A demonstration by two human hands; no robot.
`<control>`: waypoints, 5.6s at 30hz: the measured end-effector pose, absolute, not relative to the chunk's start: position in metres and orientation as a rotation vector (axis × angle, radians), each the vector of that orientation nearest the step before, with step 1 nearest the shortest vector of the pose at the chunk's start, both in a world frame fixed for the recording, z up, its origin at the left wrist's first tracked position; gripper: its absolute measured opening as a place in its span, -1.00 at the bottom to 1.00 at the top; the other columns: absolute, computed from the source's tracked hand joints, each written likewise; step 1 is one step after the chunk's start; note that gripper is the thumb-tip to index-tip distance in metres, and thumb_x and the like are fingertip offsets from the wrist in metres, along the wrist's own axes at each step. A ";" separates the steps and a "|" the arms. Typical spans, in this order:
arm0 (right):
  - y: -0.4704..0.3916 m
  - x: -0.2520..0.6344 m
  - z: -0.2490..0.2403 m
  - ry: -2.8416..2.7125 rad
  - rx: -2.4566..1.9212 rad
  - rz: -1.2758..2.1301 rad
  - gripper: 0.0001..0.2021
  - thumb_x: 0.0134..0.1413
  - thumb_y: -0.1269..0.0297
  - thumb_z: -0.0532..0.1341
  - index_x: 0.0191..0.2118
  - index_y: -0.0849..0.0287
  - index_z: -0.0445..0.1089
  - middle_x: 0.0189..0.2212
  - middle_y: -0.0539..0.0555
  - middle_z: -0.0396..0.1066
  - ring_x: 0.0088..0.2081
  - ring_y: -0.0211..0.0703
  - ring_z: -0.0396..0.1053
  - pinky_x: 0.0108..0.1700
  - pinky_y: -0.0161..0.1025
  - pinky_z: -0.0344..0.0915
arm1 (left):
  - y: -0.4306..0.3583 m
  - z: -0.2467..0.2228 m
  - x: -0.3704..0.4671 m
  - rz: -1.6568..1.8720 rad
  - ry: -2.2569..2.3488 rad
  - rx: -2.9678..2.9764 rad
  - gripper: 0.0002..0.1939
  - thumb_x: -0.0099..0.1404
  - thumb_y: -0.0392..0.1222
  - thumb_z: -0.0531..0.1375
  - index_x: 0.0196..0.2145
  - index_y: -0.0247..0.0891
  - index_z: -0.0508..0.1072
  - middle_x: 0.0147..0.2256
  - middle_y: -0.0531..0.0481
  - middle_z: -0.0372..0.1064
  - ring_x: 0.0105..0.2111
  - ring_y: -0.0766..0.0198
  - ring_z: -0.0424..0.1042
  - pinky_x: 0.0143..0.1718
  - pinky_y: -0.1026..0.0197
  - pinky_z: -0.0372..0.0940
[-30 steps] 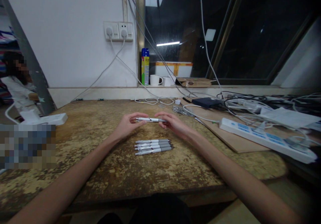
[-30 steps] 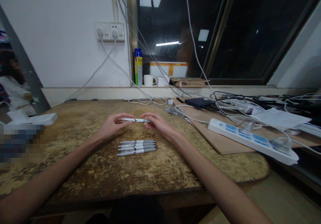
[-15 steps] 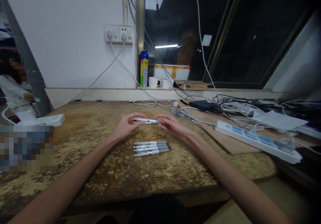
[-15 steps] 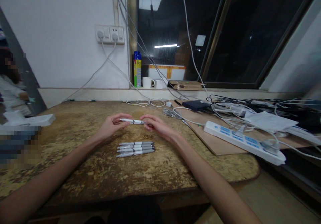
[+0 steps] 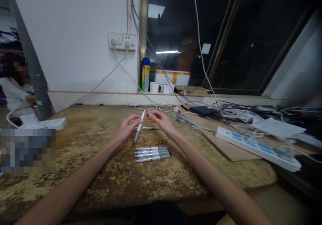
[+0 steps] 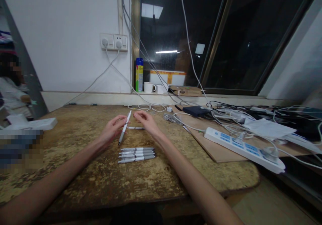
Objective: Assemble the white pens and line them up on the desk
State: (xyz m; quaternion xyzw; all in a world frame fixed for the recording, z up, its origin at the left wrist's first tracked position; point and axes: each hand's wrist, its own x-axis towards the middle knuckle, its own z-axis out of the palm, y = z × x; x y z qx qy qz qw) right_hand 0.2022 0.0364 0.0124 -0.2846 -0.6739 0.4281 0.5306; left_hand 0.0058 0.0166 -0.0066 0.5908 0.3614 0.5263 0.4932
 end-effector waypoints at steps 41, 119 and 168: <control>0.045 0.235 0.024 -0.848 -0.259 1.355 -0.77 0.28 0.08 0.07 -0.36 0.06 0.27 -0.56 -0.11 -0.19 -0.55 -0.21 -0.13 -0.45 -0.29 0.16 | 0.030 -0.022 -0.017 1.072 1.265 2.175 -0.70 0.37 0.06 0.15 -0.25 -0.21 0.54 -0.36 -0.03 0.59 -0.39 0.14 0.49 -0.28 0.19 0.29; 0.032 0.234 0.034 -0.875 -0.239 1.395 -0.74 0.28 0.08 0.04 -0.36 0.08 0.28 -0.55 -0.10 -0.13 -0.54 -0.20 -0.06 -0.43 -0.27 0.19 | 0.030 -0.022 -0.017 0.967 1.316 2.292 -0.65 0.41 0.08 0.10 -0.23 -0.20 0.54 -0.31 -0.05 0.61 -0.31 0.09 0.55 -0.20 0.12 0.36; 0.056 0.270 -0.002 -2.110 -1.030 1.121 -0.73 0.13 0.10 0.23 -0.43 0.20 0.45 -0.57 -0.04 0.33 -0.50 -0.27 0.21 -0.45 -0.32 0.09 | 0.030 -0.007 -0.023 1.053 1.111 1.970 -0.61 0.27 0.12 0.29 -0.12 -0.23 0.61 -0.14 -0.14 0.62 -0.14 0.09 0.56 -0.13 0.15 0.36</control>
